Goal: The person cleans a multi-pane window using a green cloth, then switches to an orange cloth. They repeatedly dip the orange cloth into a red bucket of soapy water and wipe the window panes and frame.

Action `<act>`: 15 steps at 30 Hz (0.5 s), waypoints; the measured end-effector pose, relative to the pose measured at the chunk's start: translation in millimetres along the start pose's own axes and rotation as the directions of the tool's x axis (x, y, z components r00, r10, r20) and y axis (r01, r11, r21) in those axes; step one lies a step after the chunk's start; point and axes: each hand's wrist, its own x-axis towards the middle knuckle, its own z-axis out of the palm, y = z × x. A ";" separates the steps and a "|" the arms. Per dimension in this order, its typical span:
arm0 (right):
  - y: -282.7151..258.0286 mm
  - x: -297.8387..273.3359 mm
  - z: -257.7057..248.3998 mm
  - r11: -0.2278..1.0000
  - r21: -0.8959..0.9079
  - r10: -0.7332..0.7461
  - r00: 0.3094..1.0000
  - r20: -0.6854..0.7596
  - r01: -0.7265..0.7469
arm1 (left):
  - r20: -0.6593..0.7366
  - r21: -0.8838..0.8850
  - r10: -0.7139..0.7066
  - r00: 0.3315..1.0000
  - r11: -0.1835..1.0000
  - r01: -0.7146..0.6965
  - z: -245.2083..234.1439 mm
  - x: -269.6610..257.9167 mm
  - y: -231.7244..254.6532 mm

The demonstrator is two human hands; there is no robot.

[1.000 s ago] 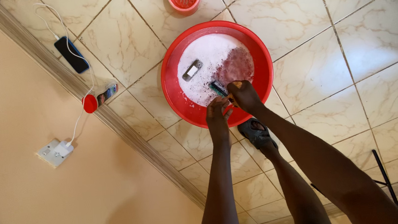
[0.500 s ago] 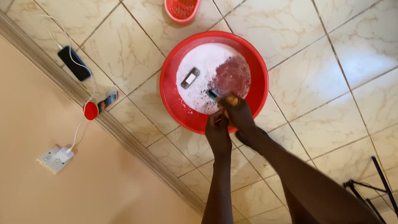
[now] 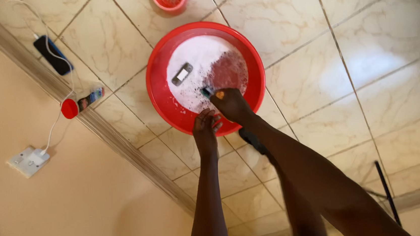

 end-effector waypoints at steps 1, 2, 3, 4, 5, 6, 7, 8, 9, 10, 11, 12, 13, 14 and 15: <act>3.5 -0.8 0.3 0.999 0.012 0.047 0.999 0.028 -0.047 | -0.004 0.010 -0.006 1.000 1.000 0.006 -0.2 9.2 -4.2; 7.9 1.1 0.1 0.995 0.023 0.093 0.994 0.057 -0.094 | -0.008 0.020 -0.011 1.000 1.000 0.011 1.1 18.6 -7.6; 13.3 2.9 -0.5 0.988 -0.120 -0.089 0.995 0.049 0.094 | -0.015 0.037 -0.023 1.000 0.999 0.024 -1.7 22.1 -9.8; 18.8 5.4 -1.7 0.926 -0.258 -0.268 0.961 0.066 0.276 | -0.016 0.128 0.014 1.000 0.992 -0.012 -3.9 24.1 -10.8; 22.0 9.0 1.4 0.807 -0.381 -0.441 0.890 0.118 0.450 | -0.023 0.211 0.057 0.998 0.976 -0.051 -3.9 26.1 -10.9; 23.1 10.8 6.4 0.930 -0.257 -0.248 0.965 0.091 0.263 | -0.027 0.293 0.099 0.995 0.952 -0.087 -4.2 27.2 -8.6; 23.4 8.2 9.9 0.991 -0.127 -0.030 0.996 0.086 0.041 | 0.011 0.381 0.242 0.970 0.896 -0.228 -5.9 26.6 -3.6; 23.5 6.0 14.8 0.982 0.002 0.188 0.976 0.112 -0.190 | 0.062 0.460 0.375 0.925 0.812 -0.360 -7.2 25.4 3.0; 23.9 -1.7 22.3 0.982 -0.023 0.189 0.978 0.087 -0.188 | 0.122 0.535 0.478 0.870 0.706 -0.463 -13.0 12.0 6.9; 25.7 -6.3 28.4 0.981 -0.048 0.189 0.980 0.062 -0.187 | 0.148 0.591 0.492 0.858 0.652 -0.476 -20.5 -8.4 10.8; 29.2 8.6 29.8 0.986 -0.084 0.148 0.988 0.033 -0.144 | 0.170 0.627 0.538 0.825 0.587 -0.512 -20.2 -16.0 20.2; 29.8 8.0 32.7 0.989 -0.108 0.103 0.994 0.047 -0.097 | 0.194 0.661 0.581 0.791 0.518 -0.542 -20.0 -24.7 29.9; 30.0 2.8 35.3 0.991 -0.128 0.052 0.997 0.063 -0.044 | 0.171 0.656 0.547 0.819 0.557 -0.509 -18.9 -30.4 40.1; 31.2 6.1 34.7 0.989 -0.147 0.002 0.997 0.079 0.010 | 0.149 0.648 0.512 0.846 0.595 -0.475 -17.5 -36.5 47.8; 32.4 4.2 33.0 0.986 -0.163 -0.002 0.995 0.097 0.018 | 0.126 0.642 0.456 0.881 0.640 -0.423 -18.3 -51.7 48.2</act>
